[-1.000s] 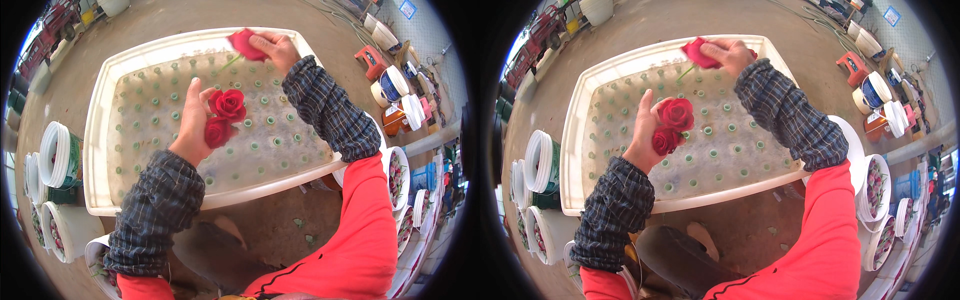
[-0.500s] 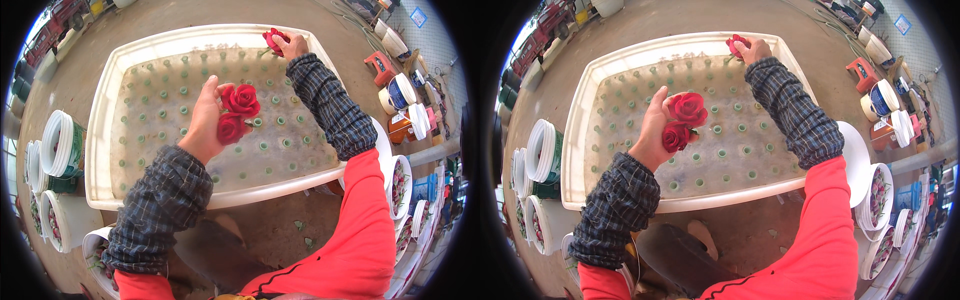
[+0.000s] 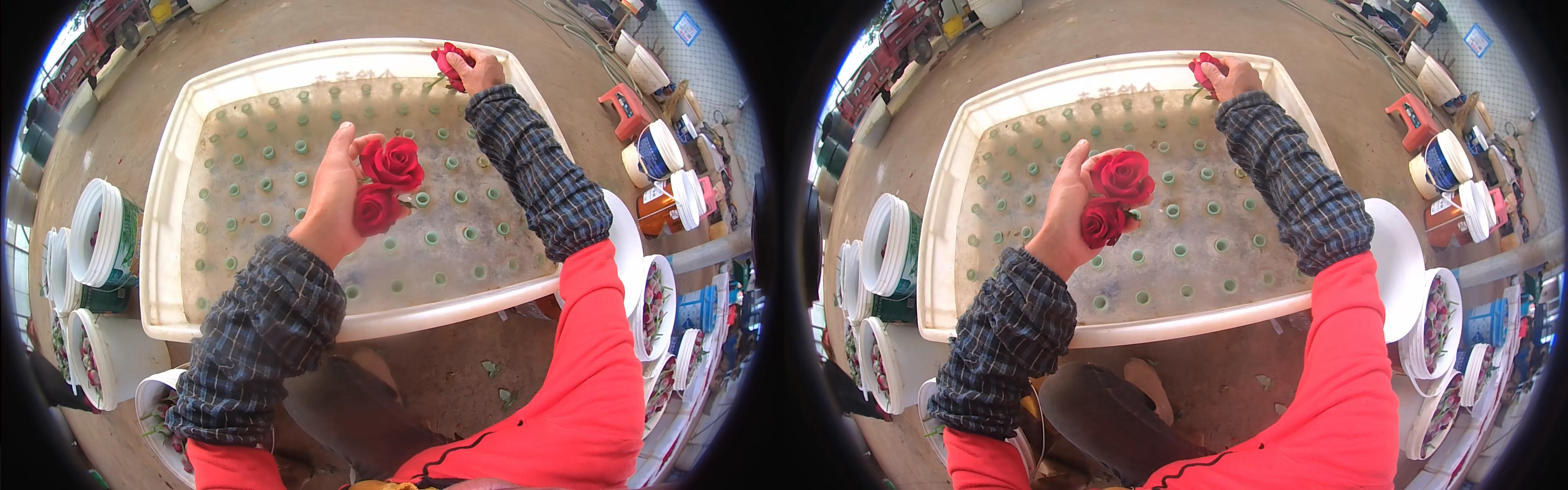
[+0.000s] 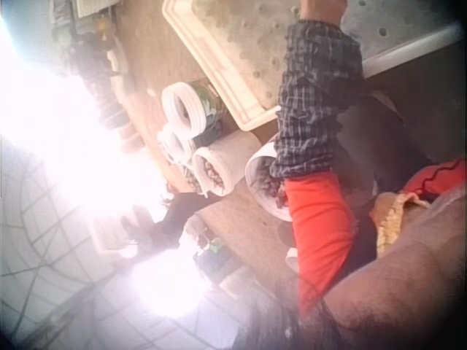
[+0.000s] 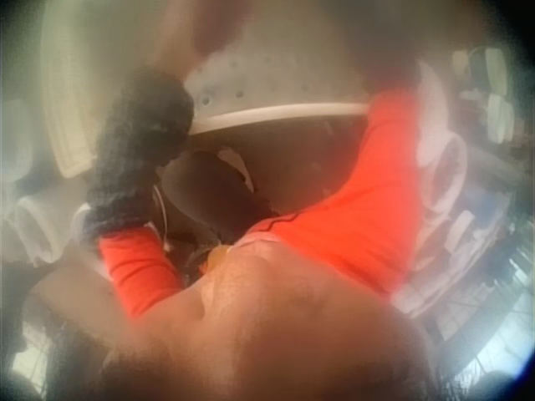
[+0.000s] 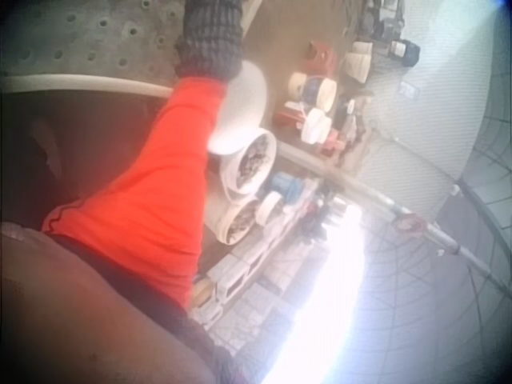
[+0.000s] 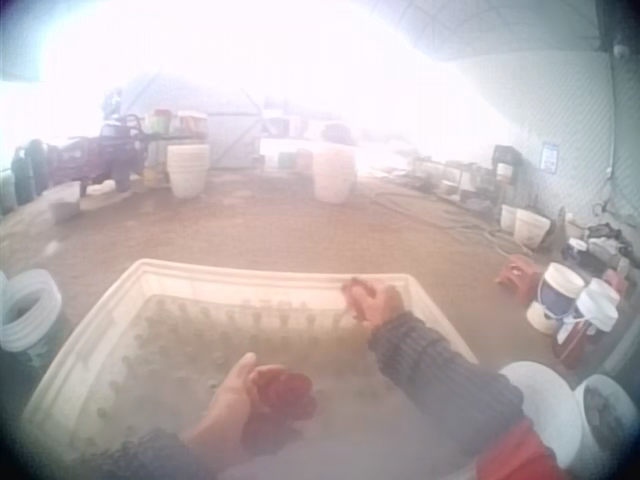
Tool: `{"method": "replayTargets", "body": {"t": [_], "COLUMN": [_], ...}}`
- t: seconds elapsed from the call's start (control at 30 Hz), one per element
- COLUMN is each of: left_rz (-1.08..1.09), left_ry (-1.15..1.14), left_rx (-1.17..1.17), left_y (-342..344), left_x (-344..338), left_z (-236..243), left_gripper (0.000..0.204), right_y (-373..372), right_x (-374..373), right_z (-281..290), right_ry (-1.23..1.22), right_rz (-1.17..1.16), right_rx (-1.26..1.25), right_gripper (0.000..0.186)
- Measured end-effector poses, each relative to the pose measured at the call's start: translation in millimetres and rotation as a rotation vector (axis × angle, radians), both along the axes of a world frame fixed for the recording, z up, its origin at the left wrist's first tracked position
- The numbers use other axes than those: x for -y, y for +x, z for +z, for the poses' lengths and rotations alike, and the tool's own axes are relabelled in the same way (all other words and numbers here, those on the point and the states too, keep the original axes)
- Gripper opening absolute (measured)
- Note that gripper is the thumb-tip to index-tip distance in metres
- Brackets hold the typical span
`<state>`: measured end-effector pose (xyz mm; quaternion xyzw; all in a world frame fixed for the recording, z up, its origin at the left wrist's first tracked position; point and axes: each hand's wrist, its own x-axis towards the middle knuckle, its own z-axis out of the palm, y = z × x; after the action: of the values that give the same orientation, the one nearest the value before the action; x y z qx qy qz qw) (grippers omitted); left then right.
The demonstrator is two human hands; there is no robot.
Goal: The person picks red roses from a white bucket, removes outer petals by hand, and places the trimmed roses into a perforated tray. The person repeats this process, filling the tray with prepared roses.
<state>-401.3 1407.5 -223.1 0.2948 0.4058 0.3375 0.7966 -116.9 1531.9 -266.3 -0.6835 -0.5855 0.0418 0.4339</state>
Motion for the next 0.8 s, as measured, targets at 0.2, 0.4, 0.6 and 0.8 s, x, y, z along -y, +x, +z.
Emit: {"method": "replayTargets", "body": {"t": [0.2,0.4,0.6,0.8], "left_rz": [-0.046,-0.016,-0.041,-0.024], "left_ry": [-0.012,-0.007,0.036,0.083], "left_rx": [0.041,0.005,-0.007,-0.044], "left_y": [-2,-2,-4,-5], "left_x": [-5,-5,-6,-1], "left_z": [-2,-7,-3,-1], "left_gripper": [0.052,0.056,0.059,0.064], "right_y": [-34,-110,-106,-98], "right_x": [19,111,125,98], "right_z": [9,33,44,46], "right_ry": [0.125,-0.307,-0.087,-0.091], "right_rz": [-0.017,0.997,0.986,0.7], "right_rx": [0.572,-0.252,0.036,-0.317], "right_gripper": [0.046,0.038,0.035,0.028]}}
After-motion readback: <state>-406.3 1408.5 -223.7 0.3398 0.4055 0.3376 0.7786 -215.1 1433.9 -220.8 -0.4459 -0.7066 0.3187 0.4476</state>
